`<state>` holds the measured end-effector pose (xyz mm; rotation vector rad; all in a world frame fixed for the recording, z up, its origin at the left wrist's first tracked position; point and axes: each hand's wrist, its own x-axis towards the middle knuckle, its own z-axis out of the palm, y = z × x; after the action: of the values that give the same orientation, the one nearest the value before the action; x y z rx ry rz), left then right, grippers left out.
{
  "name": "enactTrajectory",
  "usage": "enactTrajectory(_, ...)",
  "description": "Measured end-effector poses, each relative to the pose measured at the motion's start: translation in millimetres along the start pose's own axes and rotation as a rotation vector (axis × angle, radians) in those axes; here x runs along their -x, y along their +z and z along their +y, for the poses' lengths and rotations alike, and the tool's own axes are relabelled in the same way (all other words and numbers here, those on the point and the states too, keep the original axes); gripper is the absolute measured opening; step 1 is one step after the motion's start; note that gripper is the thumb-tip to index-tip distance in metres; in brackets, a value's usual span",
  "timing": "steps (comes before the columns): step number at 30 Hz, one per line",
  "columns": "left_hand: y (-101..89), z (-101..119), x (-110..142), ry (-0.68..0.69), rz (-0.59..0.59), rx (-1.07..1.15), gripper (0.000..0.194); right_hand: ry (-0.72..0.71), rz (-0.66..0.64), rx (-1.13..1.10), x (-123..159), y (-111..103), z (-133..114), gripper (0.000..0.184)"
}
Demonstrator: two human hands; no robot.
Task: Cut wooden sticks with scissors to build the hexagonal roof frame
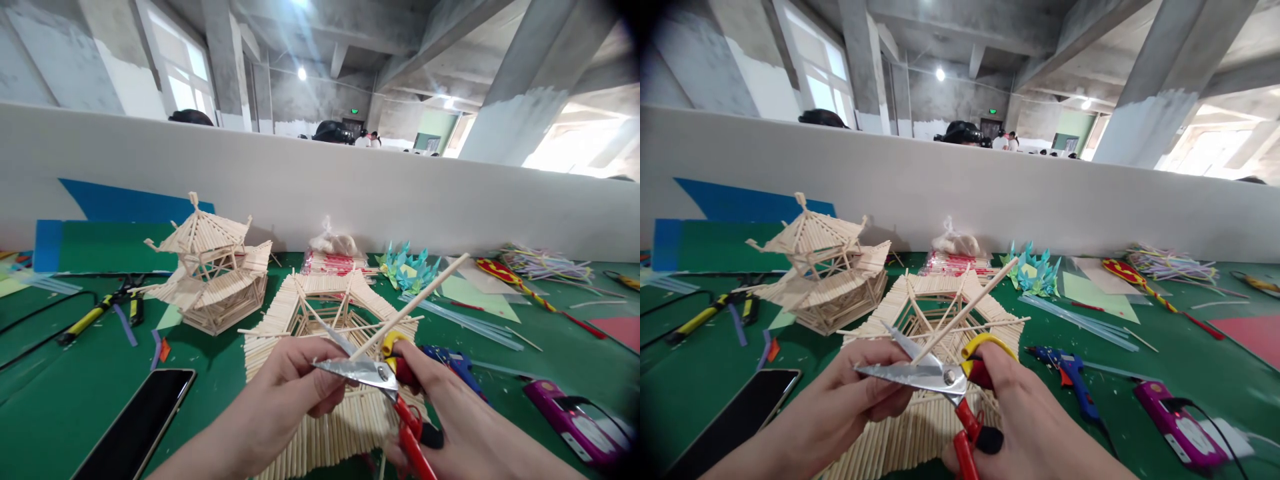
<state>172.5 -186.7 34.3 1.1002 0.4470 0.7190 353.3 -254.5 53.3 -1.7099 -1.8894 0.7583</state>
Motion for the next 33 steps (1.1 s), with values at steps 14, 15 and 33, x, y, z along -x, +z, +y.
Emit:
enactTrajectory(14,9.1,-2,0,0.043,0.155,-0.319,0.021,-0.073,0.024,-0.097,-4,11,15,0.013)
enactTrajectory(15,9.4,-2,0,0.068,0.178,-0.365,0.021,-0.072,0.029,-0.064,-5,10,17,0.013)
enactTrajectory(33,2.3,2,32,0.306,0.388,-0.762,0.011,0.441,0.47,0.066,13,-25,132,0.038)
